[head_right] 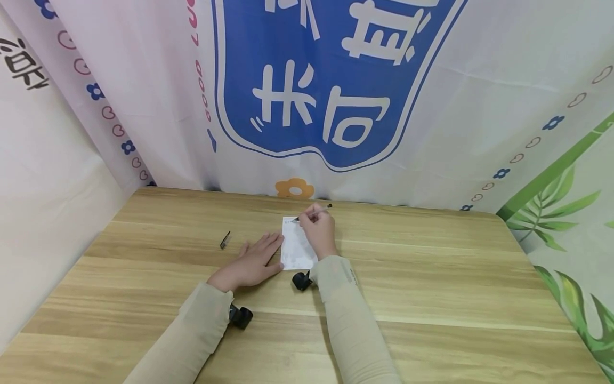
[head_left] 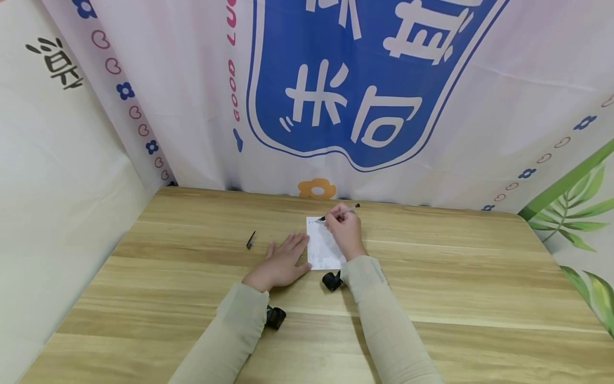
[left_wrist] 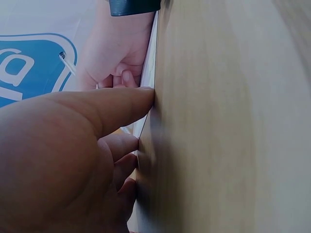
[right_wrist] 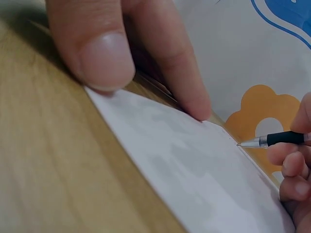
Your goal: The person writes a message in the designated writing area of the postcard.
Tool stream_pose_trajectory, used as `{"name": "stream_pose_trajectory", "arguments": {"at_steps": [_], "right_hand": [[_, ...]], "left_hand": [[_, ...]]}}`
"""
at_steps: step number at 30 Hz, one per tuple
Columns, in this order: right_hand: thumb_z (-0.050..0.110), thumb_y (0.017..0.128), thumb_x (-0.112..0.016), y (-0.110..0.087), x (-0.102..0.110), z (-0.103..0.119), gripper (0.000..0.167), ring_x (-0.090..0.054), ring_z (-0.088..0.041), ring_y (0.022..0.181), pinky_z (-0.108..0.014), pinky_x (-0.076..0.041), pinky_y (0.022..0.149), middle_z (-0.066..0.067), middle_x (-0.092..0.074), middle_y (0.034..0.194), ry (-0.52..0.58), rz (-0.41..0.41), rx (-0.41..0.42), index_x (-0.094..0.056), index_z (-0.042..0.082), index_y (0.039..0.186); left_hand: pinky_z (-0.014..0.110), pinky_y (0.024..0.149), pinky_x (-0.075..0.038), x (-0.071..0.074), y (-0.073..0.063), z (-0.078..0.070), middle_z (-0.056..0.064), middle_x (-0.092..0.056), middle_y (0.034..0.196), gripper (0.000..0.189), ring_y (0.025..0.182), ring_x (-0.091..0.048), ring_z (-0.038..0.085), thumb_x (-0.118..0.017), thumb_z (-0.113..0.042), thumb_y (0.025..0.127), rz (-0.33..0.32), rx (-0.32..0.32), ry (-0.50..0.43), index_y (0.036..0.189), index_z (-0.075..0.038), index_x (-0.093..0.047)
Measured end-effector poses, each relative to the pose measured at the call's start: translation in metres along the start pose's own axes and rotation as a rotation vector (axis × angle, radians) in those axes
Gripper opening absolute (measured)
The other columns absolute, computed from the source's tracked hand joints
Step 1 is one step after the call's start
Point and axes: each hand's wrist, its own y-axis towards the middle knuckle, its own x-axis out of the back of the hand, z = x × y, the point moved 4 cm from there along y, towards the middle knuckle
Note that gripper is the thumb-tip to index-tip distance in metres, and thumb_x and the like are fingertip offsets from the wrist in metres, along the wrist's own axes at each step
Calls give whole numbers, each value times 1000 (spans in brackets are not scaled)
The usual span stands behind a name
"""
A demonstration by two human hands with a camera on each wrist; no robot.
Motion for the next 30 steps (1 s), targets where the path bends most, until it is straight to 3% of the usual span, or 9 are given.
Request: {"name": "stream_pose_trajectory", "arguments": {"at_steps": [11,21,30], "right_hand": [[6,94,-61,0,0,0,8,-59,-17,66,-24,-47,58,-9,-66,78,3,-6,-2,-64,6,87],[3,95,-62,2,0,-2,6,-59,-17,69,-22,-46,59,-19,-67,84,-6,11,-51,-63,0,90],[0,92,-62,1,-1,-2,9,-58,-15,67,-21,-47,58,-3,-62,73,9,3,-26,-62,2,84]], "left_hand": [[65,119,4,1,-1,-1,7,-8,170,71,156,-1,28,-52,-37,106,2,6,5,163,-10,-18],[63,119,6,0,0,-1,8,-7,170,71,156,0,28,-51,-35,107,17,13,7,163,-10,-17],[64,119,4,1,-2,-1,9,-9,170,71,156,-2,29,-52,-36,106,3,-1,4,163,-8,-19]]}}
